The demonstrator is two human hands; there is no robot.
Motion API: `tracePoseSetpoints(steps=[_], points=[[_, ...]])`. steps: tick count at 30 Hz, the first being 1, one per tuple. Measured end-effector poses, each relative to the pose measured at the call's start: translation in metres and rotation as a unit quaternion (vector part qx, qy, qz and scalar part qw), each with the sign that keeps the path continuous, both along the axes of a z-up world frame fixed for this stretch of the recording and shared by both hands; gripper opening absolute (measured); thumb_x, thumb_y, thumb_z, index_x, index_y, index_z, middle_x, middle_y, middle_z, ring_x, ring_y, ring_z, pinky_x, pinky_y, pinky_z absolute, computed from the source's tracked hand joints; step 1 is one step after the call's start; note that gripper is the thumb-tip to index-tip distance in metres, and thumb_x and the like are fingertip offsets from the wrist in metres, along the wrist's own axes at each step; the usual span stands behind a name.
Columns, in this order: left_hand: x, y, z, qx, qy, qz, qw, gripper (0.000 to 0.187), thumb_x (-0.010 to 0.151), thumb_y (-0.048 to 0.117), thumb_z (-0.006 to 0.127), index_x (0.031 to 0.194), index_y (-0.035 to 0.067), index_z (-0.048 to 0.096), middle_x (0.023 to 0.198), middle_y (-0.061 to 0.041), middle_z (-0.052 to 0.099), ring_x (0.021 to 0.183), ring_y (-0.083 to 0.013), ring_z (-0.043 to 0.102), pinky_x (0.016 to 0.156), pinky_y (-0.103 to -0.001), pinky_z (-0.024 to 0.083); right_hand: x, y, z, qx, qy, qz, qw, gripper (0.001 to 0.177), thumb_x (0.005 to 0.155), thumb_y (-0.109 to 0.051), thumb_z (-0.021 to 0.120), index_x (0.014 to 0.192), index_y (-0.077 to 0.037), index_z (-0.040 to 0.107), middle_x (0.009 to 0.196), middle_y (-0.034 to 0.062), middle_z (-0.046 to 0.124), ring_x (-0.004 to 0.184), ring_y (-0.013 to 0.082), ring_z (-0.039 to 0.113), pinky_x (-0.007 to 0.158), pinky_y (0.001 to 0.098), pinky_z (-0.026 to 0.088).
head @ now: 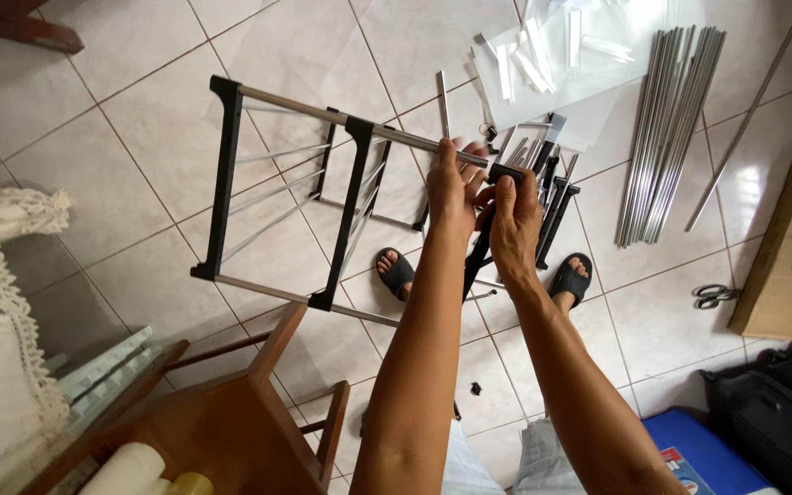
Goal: The person assembles a metal drying rack by connecting metal rods with black plastic connectors. They insert rods into the frame, attach crossbars, and secure the structure on a tiled floor.
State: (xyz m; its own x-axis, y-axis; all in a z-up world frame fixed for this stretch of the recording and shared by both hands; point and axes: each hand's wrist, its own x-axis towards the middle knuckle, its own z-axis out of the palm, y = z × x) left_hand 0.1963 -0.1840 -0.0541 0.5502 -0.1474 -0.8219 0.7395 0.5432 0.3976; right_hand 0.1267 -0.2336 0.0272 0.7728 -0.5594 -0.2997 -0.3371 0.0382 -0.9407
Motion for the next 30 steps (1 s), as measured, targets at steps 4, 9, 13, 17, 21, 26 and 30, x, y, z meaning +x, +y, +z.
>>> tracePoseSetpoints(steps=[4, 9, 13, 17, 21, 26, 30], points=[[0.008, 0.004, 0.002, -0.025, -0.005, -0.004, 1.000, 0.035, 0.102, 0.037, 0.038, 0.107, 0.004, 0.047, 0.110, -0.019, 0.064, 0.100, -0.0270, 0.065, 0.082, -0.034, 0.052, 0.001, 0.003, -0.003, 0.005, 0.022, -0.013, 1.000, 0.025, 0.105, -0.029, 0.044, 0.102, -0.004, 0.048, 0.073, 0.0041, 0.059, 0.051, 0.0096, 0.055, 0.042, 0.0237, 0.042], [0.009, 0.024, 0.038, -0.011, -0.014, -0.012, 1.000, 0.032, 0.102, 0.034, 0.038, 0.106, 0.003, 0.045, 0.104, -0.019, 0.065, 0.097, -0.0275, 0.067, 0.086, -0.038, 0.055, 0.002, 0.010, -0.011, 0.029, 0.053, -0.001, 0.998, 0.023, 0.103, -0.026, 0.045, 0.108, -0.005, 0.050, 0.070, 0.0026, 0.059, 0.053, 0.0085, 0.056, 0.044, 0.0224, 0.045], [0.017, 0.031, 0.057, 0.016, -0.024, -0.045, 0.999, 0.029, 0.100, 0.032, 0.040, 0.111, 0.005, 0.043, 0.105, -0.019, 0.066, 0.098, -0.0276, 0.067, 0.087, -0.037, 0.055, 0.005, 0.016, -0.016, 0.053, 0.041, -0.009, 0.998, 0.022, 0.105, -0.025, 0.046, 0.111, -0.004, 0.053, 0.073, 0.0026, 0.059, 0.060, 0.0082, 0.055, 0.050, 0.0230, 0.046], [0.014, 0.033, 0.057, 0.013, -0.018, -0.066, 0.998, 0.028, 0.100, 0.030, 0.042, 0.110, 0.004, 0.044, 0.106, -0.019, 0.066, 0.100, -0.0276, 0.067, 0.087, -0.037, 0.054, 0.003, 0.013, -0.010, 0.098, 0.061, -0.009, 0.993, 0.024, 0.103, -0.026, 0.046, 0.107, -0.004, 0.052, 0.070, 0.0036, 0.059, 0.055, 0.0102, 0.058, 0.047, 0.0247, 0.047], [0.011, 0.041, 0.053, 0.003, -0.044, -0.087, 0.995, 0.027, 0.100, 0.027, 0.046, 0.106, 0.001, 0.048, 0.106, -0.019, 0.068, 0.103, -0.0279, 0.067, 0.090, -0.038, 0.055, 0.005, 0.005, -0.006, 0.083, 0.055, 0.036, 0.994, 0.026, 0.103, -0.028, 0.045, 0.106, -0.003, 0.050, 0.069, 0.0050, 0.062, 0.055, 0.0110, 0.061, 0.049, 0.0241, 0.049], [0.020, 0.054, 0.046, -0.041, -0.041, -0.101, 0.993, 0.023, 0.094, 0.021, 0.053, 0.109, 0.006, 0.060, 0.107, -0.014, 0.068, 0.103, -0.0246, 0.067, 0.093, -0.039, 0.053, 0.005, -0.001, -0.007, 0.061, 0.072, 0.082, 0.992, 0.027, 0.102, -0.031, 0.043, 0.103, -0.004, 0.048, 0.065, 0.0061, 0.062, 0.053, 0.0128, 0.061, 0.046, 0.0248, 0.048], [0.034, 0.064, 0.041, -0.029, -0.035, 0.100, 0.994, 0.014, 0.092, 0.026, 0.058, 0.096, 0.013, 0.057, 0.081, -0.001, 0.058, 0.075, -0.0127, 0.057, 0.081, -0.033, 0.051, 0.007, 0.003, -0.010, 0.120, 0.044, 0.109, 0.986, 0.029, 0.103, -0.034, 0.042, 0.101, -0.005, 0.043, 0.065, 0.0064, 0.061, 0.055, 0.0131, 0.061, 0.049, 0.0247, 0.049]])
